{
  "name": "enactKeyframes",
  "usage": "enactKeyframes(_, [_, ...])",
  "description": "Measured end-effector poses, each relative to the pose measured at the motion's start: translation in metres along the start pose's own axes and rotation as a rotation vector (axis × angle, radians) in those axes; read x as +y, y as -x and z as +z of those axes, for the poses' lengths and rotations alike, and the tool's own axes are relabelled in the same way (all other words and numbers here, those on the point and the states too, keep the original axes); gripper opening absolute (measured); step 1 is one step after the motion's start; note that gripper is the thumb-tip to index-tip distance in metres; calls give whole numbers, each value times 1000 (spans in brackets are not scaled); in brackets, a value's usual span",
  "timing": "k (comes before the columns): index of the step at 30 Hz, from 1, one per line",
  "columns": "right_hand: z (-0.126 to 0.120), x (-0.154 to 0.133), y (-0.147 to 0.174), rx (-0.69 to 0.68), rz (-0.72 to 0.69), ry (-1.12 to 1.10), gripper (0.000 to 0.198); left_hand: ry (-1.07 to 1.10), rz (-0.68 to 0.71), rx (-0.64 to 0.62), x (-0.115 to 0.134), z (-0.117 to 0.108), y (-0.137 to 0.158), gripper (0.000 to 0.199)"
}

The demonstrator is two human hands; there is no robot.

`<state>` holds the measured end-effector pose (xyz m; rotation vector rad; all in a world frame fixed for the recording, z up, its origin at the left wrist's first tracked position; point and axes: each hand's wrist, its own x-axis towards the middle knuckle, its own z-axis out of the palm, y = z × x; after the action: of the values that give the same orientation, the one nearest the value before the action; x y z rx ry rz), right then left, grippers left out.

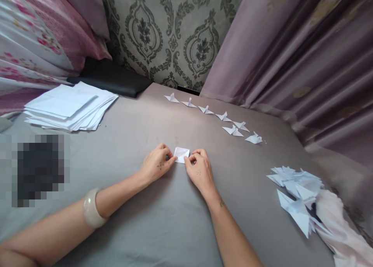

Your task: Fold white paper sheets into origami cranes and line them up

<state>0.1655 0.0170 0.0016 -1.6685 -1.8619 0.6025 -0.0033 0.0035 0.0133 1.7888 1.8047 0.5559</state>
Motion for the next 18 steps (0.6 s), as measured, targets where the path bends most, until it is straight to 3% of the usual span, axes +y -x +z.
enactKeyframes(6, [2,4,1,33,-38,26,20,-114,132,7,-1,-2,5,15])
enactKeyframes(10, [2,1,5,29,-115,61,12,-353,434,-25,1,-3,6,20])
enactKeyframes(13, [1,-4,8,-49,-294,94,19,-551,606,-68,2,0,7,25])
enactKeyframes(15, [0,-5,9,-100,-403,141,30,-617,617,-65,2,3,9,27])
enactKeyframes(18, [-1,-6,10,-138,-447,198,37,-643,580,-72,1,6,13,37])
